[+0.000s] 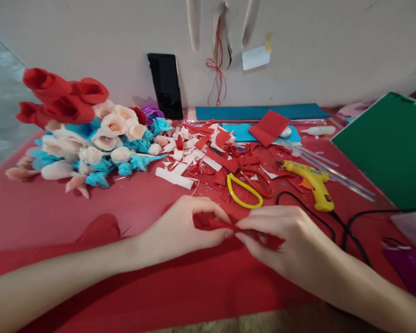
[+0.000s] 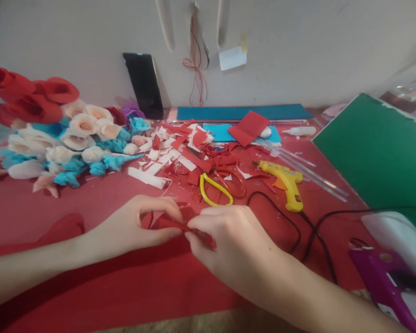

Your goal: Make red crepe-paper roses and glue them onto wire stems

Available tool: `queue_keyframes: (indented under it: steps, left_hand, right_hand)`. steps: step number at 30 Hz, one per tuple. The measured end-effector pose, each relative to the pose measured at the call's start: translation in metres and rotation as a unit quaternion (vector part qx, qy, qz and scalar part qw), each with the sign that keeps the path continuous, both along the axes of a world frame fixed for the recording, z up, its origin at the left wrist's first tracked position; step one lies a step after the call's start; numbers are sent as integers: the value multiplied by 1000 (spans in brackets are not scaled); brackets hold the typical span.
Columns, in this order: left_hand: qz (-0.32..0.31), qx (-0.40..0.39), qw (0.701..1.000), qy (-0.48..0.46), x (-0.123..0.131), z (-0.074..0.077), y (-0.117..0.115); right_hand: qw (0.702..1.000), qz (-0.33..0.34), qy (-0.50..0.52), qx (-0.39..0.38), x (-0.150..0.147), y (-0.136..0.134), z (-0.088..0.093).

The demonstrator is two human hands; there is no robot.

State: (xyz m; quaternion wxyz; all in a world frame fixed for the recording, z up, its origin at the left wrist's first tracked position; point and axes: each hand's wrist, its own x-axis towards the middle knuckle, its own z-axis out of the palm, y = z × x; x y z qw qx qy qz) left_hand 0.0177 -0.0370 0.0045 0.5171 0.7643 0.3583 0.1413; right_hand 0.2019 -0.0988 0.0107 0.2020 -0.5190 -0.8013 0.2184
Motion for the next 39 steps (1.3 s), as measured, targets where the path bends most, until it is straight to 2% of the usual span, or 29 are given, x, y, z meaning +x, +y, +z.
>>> queue_keyframes:
  steps: [9,15,17,20,22,24,29,34,39]
  left_hand:
    - [1,-81,996,-34,1,-14,-1]
    - [12,-75,997,-34,3,-19,0]
    - [28,-69,996,-41,3,-21,0]
    - [41,-69,995,-54,2,-27,-1]
    - [31,-45,996,-71,2,-32,-3]
    - [13,-4,996,-94,2,-37,-5]
    - [-24,54,991,-122,2,-46,-11]
    - [-39,70,987,-142,1,-46,-11]
    - [-30,80,985,-151,1,-48,-11]
  right_hand:
    - [999,22,30,2,3,7,-4]
    - [999,31,38,-6,6,11,-5]
    - [999,7,38,-6,9,13,-2]
    - [996,-68,47,-19,17,20,4]
    - [991,-103,70,-48,23,25,8]
    - [984,-109,107,-93,26,29,10]
    - [948,-95,235,-193,27,31,10]
    - [887,-71,379,-255,27,29,14]
    - [826,-18,455,-332,28,25,16]
